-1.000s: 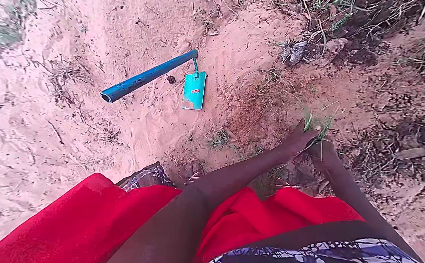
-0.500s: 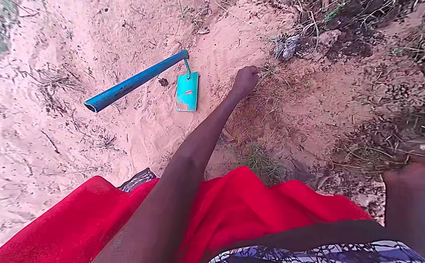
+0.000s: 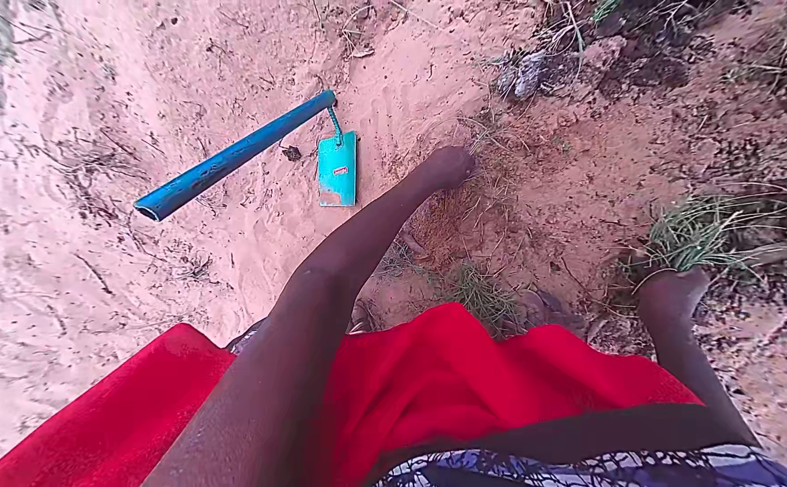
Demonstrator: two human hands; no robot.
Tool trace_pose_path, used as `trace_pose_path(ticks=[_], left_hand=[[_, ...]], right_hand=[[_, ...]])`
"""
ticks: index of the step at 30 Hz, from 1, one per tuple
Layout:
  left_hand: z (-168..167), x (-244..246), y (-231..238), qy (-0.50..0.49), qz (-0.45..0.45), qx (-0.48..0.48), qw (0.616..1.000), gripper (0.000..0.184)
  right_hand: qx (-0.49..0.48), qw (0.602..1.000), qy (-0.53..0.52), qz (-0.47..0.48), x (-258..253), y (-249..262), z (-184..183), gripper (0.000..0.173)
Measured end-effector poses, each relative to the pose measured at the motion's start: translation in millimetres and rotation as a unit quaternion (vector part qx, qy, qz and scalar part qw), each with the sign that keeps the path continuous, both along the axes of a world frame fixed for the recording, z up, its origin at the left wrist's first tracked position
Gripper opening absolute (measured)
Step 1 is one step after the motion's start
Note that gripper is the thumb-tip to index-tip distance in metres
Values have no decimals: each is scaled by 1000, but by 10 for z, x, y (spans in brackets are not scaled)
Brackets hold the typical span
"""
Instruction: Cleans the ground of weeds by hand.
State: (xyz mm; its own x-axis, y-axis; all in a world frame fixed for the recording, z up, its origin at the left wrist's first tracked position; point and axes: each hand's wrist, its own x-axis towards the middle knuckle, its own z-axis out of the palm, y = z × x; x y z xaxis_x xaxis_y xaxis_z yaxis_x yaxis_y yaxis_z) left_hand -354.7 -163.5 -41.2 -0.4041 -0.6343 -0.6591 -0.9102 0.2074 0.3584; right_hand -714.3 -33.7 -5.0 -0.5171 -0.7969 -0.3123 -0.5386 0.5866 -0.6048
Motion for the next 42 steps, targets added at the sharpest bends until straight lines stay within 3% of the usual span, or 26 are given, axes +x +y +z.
trace_pose_path(ticks=[5,9,14,18,21,23,25,28,30,32,36,42], left_hand=[[220,119,379,115,27,-21,993,30],[351,0,206,59,126,-68,988,31],[347,-414,-5,-15,192,48,980,56],[428,-602,44,-61,135,61,987,29],[377,-491,142,-33,53,31,998,26],[352,-387,251,21,-51,34,998,26],[396,-321,414,79,-89,34,992,30],[330,-181,350,108,43,-62,991,31],[206,-185,77,155,184,-141,960,36],[109,-302,-242,188,258,-157,935,33],[-58,-552,-608,60,266,-57,961,55],[111,-873,-460,-66,263,-39,962,53]], right_hand=[[20,999,24,19,-36,22,6,42],[52,995,72,36,29,-23,11,43],[70,993,93,33,66,-18,32,39],[36,995,81,52,91,-3,48,44],[35,994,85,54,66,10,20,44],[48,994,87,52,68,4,24,43],[60,993,89,56,63,3,39,41],[60,991,102,54,47,5,9,42],[66,989,118,54,64,0,-6,43],[68,989,123,53,72,5,-1,42],[47,990,119,64,69,18,-3,39],[56,990,122,54,89,40,-10,36]])
